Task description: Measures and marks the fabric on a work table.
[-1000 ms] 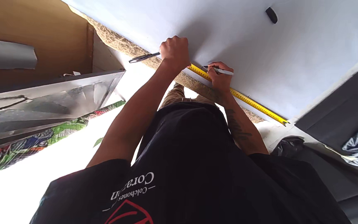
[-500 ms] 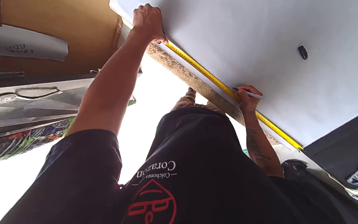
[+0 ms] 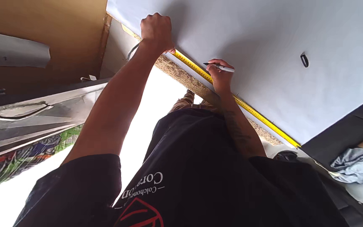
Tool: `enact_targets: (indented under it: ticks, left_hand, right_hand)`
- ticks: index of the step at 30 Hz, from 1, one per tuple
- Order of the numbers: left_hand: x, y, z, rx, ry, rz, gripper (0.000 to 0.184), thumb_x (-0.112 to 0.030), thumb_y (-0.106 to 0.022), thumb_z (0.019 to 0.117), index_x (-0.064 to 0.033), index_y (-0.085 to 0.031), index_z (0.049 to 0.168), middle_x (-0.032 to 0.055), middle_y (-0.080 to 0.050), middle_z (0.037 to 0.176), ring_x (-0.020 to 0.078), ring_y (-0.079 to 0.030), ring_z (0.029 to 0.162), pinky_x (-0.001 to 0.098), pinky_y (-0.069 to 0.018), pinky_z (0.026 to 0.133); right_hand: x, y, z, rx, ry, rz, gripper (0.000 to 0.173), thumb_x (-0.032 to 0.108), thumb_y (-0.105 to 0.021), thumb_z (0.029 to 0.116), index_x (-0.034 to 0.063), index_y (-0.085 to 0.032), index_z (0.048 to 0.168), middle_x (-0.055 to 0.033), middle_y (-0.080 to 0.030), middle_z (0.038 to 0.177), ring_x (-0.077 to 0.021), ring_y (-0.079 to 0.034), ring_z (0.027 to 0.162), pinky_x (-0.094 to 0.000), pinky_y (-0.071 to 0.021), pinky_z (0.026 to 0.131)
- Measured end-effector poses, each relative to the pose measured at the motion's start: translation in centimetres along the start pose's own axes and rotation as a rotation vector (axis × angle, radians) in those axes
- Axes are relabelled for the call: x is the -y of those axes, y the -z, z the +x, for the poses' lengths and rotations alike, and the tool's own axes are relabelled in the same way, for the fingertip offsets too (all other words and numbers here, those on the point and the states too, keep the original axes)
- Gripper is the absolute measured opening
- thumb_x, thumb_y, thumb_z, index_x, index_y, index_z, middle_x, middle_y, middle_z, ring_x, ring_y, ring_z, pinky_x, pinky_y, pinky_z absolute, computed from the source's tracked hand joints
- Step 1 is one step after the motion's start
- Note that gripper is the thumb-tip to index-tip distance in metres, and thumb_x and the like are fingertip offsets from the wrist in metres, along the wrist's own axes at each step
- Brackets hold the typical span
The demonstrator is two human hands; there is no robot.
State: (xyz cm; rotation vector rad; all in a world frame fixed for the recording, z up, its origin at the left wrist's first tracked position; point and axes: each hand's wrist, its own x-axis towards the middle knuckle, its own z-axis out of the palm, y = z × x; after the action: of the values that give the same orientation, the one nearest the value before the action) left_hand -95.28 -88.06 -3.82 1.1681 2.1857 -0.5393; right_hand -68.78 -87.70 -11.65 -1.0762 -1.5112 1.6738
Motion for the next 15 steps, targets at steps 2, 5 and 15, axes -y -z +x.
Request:
enact_targets:
  ticks: [2, 5, 15]
  left_hand:
    - [0.0, -0.1, 0.0, 0.007, 0.005, -0.003, 0.053, -0.036, -0.089, 0.0689, 0.0018, -0.069, 0.101, 0.0316, -0.066, 0.119, 0.0528, -0.062, 0.116, 0.0740, -0.0478, 0.088]
    - [-0.1, 0.1, -0.1, 0.011, 0.006, 0.005, 0.054, -0.035, -0.089, 0.0691, 0.0024, -0.068, 0.102, 0.0312, -0.066, 0.118, 0.0524, -0.062, 0.114, 0.0728, -0.0486, 0.086]
    - [-0.1, 0.3, -0.2, 0.015, 0.002, -0.008, 0.055, -0.033, -0.089, 0.0700, 0.0042, -0.067, 0.105, 0.0317, -0.066, 0.116, 0.0524, -0.063, 0.112, 0.0721, -0.0497, 0.084]
  right_hand:
    - [-0.2, -1.1, 0.7, 0.000, -0.011, 0.019, 0.011, -0.001, -0.068, 0.0870, -0.0015, -0.072, 0.097, -0.0044, -0.072, 0.080, -0.0090, -0.067, 0.067, -0.0264, -0.0570, 0.060]
    - [-0.8, -2.5, 1.2, 0.006, -0.008, 0.016, 0.009, -0.003, -0.068, 0.0856, -0.0012, -0.073, 0.094, -0.0042, -0.072, 0.079, -0.0080, -0.066, 0.065, -0.0255, -0.0559, 0.059]
    - [-1.1, -4.6, 2.0, -0.004, 0.054, -0.073, 0.008, -0.003, -0.069, 0.0842, -0.0012, -0.074, 0.090, -0.0033, -0.071, 0.075, -0.0033, -0.060, 0.059, -0.0210, -0.0504, 0.052]
